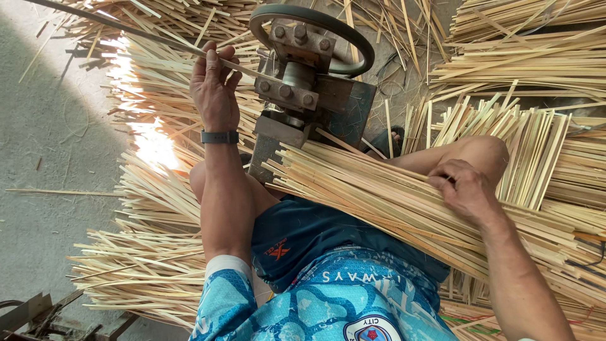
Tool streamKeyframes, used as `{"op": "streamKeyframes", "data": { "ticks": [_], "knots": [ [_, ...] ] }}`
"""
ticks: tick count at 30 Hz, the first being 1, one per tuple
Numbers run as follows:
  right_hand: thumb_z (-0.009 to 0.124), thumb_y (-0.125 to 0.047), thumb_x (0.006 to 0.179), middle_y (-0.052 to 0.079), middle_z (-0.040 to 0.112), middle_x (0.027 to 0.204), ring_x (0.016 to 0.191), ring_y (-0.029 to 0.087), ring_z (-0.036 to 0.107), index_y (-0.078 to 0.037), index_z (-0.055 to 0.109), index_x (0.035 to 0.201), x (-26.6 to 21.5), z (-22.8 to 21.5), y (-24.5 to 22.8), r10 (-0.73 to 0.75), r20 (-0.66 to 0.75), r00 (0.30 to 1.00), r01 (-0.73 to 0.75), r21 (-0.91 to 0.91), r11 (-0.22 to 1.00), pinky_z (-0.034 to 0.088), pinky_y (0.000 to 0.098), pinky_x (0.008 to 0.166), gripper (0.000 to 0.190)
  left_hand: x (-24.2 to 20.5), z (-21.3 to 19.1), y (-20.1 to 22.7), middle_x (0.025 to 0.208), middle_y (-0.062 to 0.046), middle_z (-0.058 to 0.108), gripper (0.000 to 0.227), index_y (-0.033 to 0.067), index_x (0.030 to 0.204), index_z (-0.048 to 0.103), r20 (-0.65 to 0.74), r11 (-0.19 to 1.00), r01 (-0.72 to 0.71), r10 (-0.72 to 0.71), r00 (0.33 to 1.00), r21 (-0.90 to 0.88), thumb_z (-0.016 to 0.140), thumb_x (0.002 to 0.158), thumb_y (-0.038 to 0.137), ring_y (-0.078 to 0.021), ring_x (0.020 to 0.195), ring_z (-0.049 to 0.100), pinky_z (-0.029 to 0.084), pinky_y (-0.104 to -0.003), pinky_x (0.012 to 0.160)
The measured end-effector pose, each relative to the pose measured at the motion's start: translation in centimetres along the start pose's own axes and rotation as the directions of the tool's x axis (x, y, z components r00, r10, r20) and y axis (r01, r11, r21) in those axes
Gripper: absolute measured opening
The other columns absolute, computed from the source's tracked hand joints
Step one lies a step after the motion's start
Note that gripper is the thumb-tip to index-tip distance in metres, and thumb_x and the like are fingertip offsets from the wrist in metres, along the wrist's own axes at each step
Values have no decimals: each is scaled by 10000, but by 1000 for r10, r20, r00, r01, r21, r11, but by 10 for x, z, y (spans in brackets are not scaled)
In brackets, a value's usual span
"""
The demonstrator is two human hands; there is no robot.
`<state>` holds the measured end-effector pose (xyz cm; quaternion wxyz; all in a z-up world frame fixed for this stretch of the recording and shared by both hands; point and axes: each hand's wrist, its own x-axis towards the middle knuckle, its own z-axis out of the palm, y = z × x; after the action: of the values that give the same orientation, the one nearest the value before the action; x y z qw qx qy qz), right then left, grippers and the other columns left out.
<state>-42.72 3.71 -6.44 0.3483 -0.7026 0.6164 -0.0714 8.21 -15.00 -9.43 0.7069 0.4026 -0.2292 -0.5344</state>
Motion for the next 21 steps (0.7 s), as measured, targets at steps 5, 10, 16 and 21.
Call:
{"op": "streamKeyframes", "data": {
  "ticks": [5,10,16,21],
  "knots": [
    [657,-225,1028,66,745,911,763,141,726,-95,750,1078,-7,-34,17,35,-192,981,-36,-3,999,615,239,611,167,2,-12,15,926,-106,727,280,74,1294,597,-114,994,-91,83,990,-67,562,1061,225,-199,844,735,685,-374,708],
    [772,-234,1032,42,750,881,825,123,714,-130,782,1085,5,-61,14,7,-357,934,0,21,1000,588,239,651,117,0,-15,18,710,-5,593,308,83,1307,607,-213,990,-118,98,972,-80,540,1082,282,-84,581,584,450,-198,407],
    [849,-248,1007,43,750,932,865,102,720,-121,766,963,34,-47,-15,-157,-460,874,166,-21,986,629,216,760,157,-3,-11,14,781,-92,716,376,34,1179,651,-275,998,6,13,961,66,686,986,355,-71,506,557,379,-173,346],
    [786,-248,991,87,760,1009,886,158,722,-71,769,1169,62,-15,-42,-314,-401,861,267,-171,948,618,253,720,251,-4,-6,6,943,-149,769,513,-6,1147,595,-235,991,56,-26,972,121,812,888,380,-121,678,682,413,-171,383]
  ]
}}
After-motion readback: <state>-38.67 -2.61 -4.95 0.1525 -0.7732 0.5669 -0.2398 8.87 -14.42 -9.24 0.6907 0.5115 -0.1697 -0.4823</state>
